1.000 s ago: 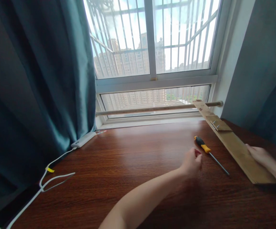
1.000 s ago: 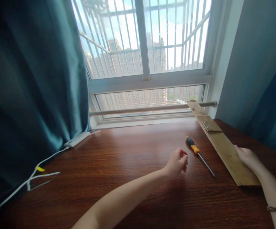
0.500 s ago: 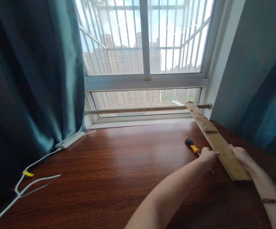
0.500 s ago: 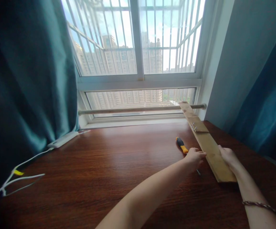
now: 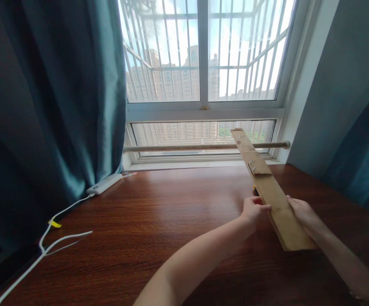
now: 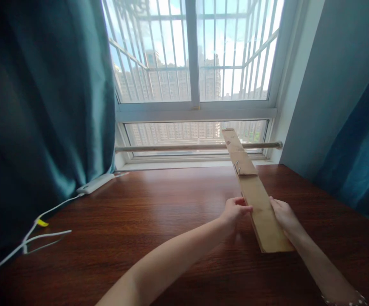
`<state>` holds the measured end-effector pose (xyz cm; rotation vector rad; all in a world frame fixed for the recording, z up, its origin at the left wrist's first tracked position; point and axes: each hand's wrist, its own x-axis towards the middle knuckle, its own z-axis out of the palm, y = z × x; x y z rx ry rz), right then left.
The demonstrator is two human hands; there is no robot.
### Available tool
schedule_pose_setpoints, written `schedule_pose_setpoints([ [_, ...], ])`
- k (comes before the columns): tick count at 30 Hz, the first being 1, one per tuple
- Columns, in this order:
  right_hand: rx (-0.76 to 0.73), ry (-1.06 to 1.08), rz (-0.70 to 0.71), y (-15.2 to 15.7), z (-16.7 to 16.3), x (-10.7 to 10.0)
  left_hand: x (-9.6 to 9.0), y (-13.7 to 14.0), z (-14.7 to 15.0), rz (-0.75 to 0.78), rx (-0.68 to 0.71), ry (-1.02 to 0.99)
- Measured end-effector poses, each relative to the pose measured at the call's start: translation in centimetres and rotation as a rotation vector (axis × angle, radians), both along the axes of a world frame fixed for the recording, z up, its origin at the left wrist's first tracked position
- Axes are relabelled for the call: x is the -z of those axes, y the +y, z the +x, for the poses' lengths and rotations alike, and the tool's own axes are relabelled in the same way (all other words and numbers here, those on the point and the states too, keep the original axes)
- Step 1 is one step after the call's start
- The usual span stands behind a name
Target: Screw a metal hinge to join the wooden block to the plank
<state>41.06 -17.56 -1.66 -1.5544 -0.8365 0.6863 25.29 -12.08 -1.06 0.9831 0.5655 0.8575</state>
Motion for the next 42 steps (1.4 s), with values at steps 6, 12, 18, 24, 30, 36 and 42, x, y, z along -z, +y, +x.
schedule_pose_setpoints([
  [6, -0.152, -0.075, 0.001, 0.4, -9.0, -0.1, -0.5, 0.2, -9.7, 0.022, 0.006, 0.027],
  [12, -0.196, -0.261, 0.050, 1.4, -15.6, 0.9, -0.1, -0.1, -16.6, 0.083, -0.053, 0.103],
  [18, -0.259, -0.253, 0.020, 2.0, -18.8, 1.5, 0.5, -0.1, -20.1, 0.130, -0.093, 0.123],
  [24, -0.230, -0.276, 0.026, 2.4, -19.5, 2.0, 1.1, 0.3, -20.8, 0.054, -0.107, 0.167],
  [30, -0.233, -0.237, 0.007, 2.4, -19.3, 2.6, 2.1, 0.6, -20.7, 0.072, -0.074, 0.127],
  [36, -0.249, -0.203, -0.002, 2.4, -19.2, 3.1, 2.6, 1.1, -20.6, 0.048, -0.072, 0.142],
  [42, -0.267, -0.121, -0.017, 2.0, -19.2, 2.7, 2.1, 0.9, -20.4, 0.034, -0.027, 0.106],
])
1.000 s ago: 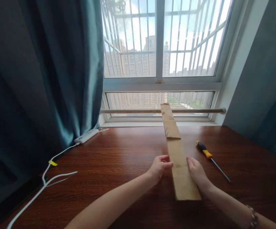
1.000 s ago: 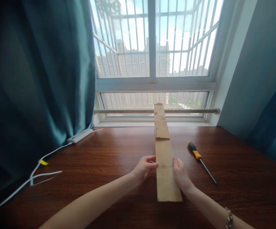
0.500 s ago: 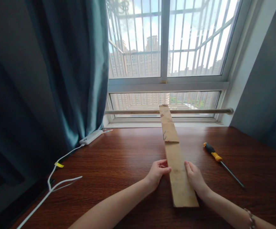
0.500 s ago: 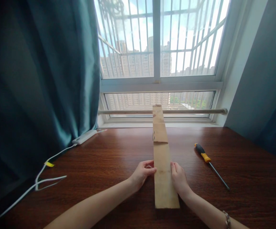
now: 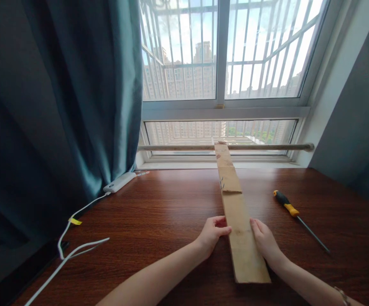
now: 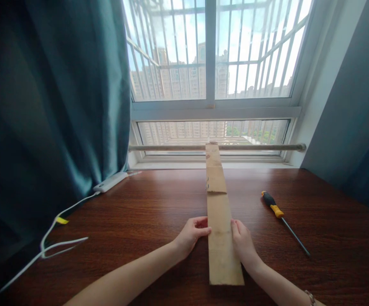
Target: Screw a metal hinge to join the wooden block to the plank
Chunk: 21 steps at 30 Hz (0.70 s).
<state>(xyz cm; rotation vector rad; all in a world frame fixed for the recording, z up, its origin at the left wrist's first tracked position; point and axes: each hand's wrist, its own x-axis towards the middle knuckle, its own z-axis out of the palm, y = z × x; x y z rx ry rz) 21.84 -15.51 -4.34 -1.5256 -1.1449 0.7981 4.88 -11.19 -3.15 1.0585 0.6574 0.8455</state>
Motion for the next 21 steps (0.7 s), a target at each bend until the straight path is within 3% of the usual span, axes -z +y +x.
schedule_pose_setpoints([
  [7, -0.042, 0.035, -0.010, 0.0, 0.3, -0.7, -0.6, -0.2, -0.5, 0.120, 0.029, 0.120],
  [12, 0.037, 0.098, 0.103, 2.1, 1.0, -1.3, -0.5, 0.4, -0.5, 0.224, -0.145, 0.330],
  [17, 0.055, 0.083, 0.225, 5.5, 1.1, -3.1, -1.9, 3.7, 0.7, 0.711, -0.416, 0.449],
  [21, -0.005, 0.078, 0.185, 7.5, 0.5, -3.4, -3.1, 6.8, 2.0, 0.892, -0.408, 0.469],
])
